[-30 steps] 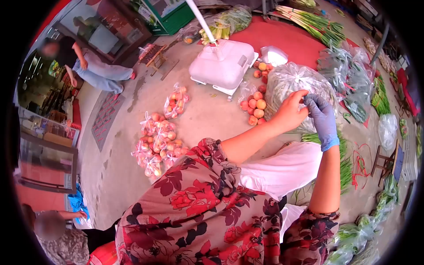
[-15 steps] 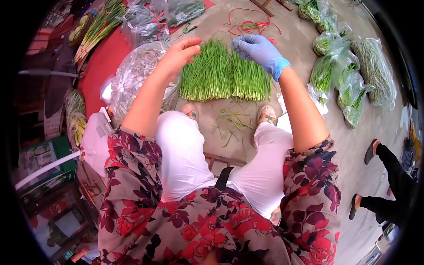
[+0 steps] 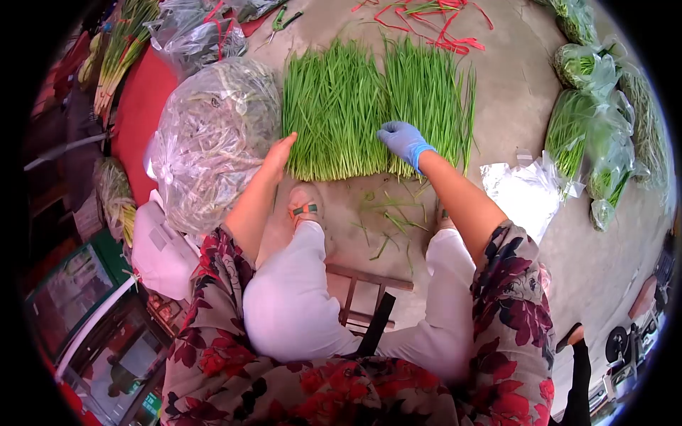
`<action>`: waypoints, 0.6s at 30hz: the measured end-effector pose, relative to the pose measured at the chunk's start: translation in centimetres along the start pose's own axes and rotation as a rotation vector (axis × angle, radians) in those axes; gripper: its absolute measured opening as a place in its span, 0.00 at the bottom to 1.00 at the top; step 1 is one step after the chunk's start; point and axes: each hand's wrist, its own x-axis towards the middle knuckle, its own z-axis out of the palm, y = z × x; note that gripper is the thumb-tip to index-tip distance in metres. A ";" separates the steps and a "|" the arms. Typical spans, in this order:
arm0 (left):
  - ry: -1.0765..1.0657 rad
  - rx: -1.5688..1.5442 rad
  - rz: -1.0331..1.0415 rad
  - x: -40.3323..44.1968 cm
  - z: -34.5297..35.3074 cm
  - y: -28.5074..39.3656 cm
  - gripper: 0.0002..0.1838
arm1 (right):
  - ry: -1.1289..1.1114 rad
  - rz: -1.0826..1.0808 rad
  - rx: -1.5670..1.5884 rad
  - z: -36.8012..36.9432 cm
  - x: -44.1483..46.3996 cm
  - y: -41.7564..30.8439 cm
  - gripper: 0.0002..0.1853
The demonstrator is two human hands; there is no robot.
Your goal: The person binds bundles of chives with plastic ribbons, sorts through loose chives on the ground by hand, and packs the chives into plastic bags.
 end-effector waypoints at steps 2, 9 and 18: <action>0.044 0.013 -0.027 2.8 -0.6 -2.9 0.35 | 0.055 -0.009 -0.099 2.1 1.1 -0.5 0.27; 0.211 0.328 0.117 11.2 0.1 -10.5 0.57 | 0.155 0.146 -0.205 5.4 2.5 0.8 0.35; 0.126 0.409 0.089 11.1 2.5 -7.8 0.59 | 0.282 0.190 -0.168 8.2 4.3 2.2 0.46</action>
